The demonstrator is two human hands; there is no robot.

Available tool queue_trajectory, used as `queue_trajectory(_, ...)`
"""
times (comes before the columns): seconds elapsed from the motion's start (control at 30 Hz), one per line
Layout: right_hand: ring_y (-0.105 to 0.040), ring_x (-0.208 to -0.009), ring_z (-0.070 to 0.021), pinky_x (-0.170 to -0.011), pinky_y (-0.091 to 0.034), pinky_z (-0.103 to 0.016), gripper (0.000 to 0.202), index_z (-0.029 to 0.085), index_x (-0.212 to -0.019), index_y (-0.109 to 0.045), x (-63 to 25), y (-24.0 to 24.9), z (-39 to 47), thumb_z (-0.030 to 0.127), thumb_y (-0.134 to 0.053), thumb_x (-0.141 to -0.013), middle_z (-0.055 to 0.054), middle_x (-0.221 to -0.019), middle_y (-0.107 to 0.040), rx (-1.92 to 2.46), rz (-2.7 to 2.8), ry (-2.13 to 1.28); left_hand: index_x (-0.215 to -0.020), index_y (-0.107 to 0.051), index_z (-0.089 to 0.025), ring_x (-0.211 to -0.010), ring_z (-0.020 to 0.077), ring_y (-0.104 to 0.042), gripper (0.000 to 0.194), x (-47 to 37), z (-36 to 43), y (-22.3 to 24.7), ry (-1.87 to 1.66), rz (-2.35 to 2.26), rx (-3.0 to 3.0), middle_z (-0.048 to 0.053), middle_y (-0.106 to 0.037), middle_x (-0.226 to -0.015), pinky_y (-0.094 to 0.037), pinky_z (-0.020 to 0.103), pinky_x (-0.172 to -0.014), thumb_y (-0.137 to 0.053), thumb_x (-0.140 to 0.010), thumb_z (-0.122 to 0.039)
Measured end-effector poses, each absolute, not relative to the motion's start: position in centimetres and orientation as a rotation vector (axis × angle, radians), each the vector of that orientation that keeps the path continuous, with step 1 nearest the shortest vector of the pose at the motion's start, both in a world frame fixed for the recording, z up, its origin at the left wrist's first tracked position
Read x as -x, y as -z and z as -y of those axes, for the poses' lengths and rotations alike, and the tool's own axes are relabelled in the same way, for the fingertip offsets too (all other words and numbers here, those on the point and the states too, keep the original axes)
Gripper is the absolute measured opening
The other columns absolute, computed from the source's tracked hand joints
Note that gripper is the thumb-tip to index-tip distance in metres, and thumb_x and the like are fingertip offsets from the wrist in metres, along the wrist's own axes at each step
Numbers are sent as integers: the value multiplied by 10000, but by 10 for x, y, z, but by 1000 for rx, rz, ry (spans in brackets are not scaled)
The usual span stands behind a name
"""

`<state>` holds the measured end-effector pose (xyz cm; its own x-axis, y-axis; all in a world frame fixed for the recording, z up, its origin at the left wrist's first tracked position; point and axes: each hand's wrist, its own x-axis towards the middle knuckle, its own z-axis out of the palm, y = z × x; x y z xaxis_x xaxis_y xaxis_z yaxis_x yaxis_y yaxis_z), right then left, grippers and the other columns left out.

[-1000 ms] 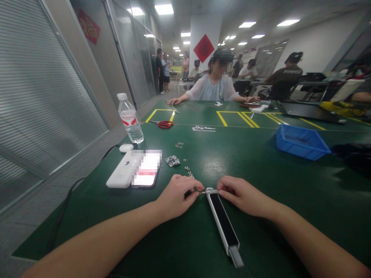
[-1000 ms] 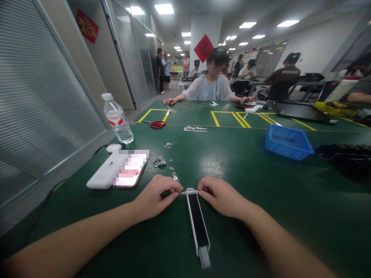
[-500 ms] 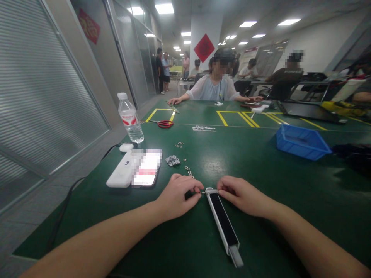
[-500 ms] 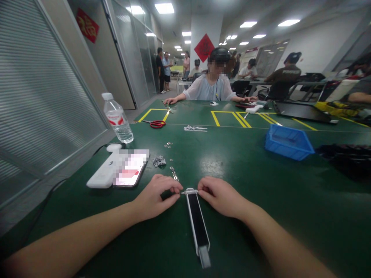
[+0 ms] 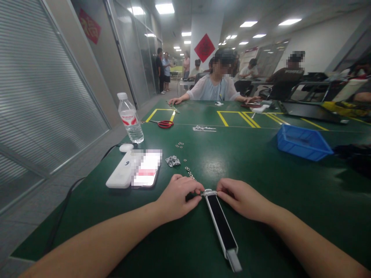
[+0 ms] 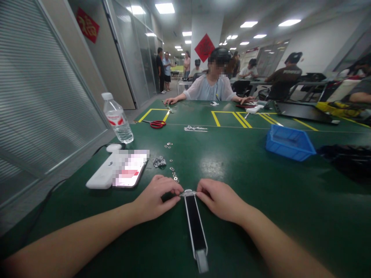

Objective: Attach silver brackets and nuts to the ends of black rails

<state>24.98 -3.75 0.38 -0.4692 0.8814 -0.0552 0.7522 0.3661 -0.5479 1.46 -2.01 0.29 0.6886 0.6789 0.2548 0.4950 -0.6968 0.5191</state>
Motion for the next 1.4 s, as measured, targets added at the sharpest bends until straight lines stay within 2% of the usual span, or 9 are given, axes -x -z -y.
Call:
queue_trajectory(0.57, -510, -670, -135, -605, -347, -230, 111, 172, -816, -553, -246, 0, 38, 198, -520, -919, -11, -741, -574, 1402, 2421, -712, -953, -614, -212, -858, 163, -618, 116, -15, 18, 0, -598, -906, -2505, -25, -678, -885, -331, 334, -827, -596, -847, -167)
queue_trajectory(0.73, -506, -665, -133, -603, -348, -233, 116, 171, -832, -565, -246, 0, 37, 225, -521, -925, -8, -742, -574, 1411, 2411, -741, -952, -610, -214, -867, 171, -617, 125, -14, 18, 0, -594, -913, -2505, -22, -677, -889, -337, 345, -835, -612, -830, -188)
queue_trajectory(0.83, -498, -652, -130, -593, -348, -233, 128, 171, -837, -572, -246, -1, 38, 247, -518, -926, -4, -725, -566, 1405, 2401, -770, -978, -601, -214, -868, 189, -619, 182, -12, 17, -3, -610, -912, -2487, -6, -677, -905, -348, 366, -843, -634, -799, -226)
queue_trajectory(1.03, -479, -624, -122, -565, -341, -229, 96, 178, -863, -580, -249, -5, 38, 248, -531, -906, 9, -706, -534, 1386, 2411, -820, -1176, -516, -199, -992, 235, -597, 435, -1, 8, -9, -715, -925, -2513, 48, -661, -1045, -346, 428, -950, -593, -751, -244)
queue_trajectory(1.17, -460, -618, -114, -560, -338, -223, 71, 171, -827, -565, -251, -6, 39, 200, -535, -884, 10, -709, -518, 1384, 2424, -838, -1196, -490, -191, -1022, 232, -595, 439, 1, 2, -5, -733, -1065, -2546, 47, -663, -1055, -363, 432, -954, -519, -758, -172)
queue_trajectory(1.4, -465, -629, -115, -571, -337, -223, 115, 171, -805, -540, -249, -6, 39, 225, -526, -906, 4, -713, -525, 1394, 2420, -815, -1269, -448, -213, -1138, 231, -560, 466, 0, -1, -3, -603, -1156, -2584, 45, -662, -1179, -316, 468, -1001, -492, -810, -141)
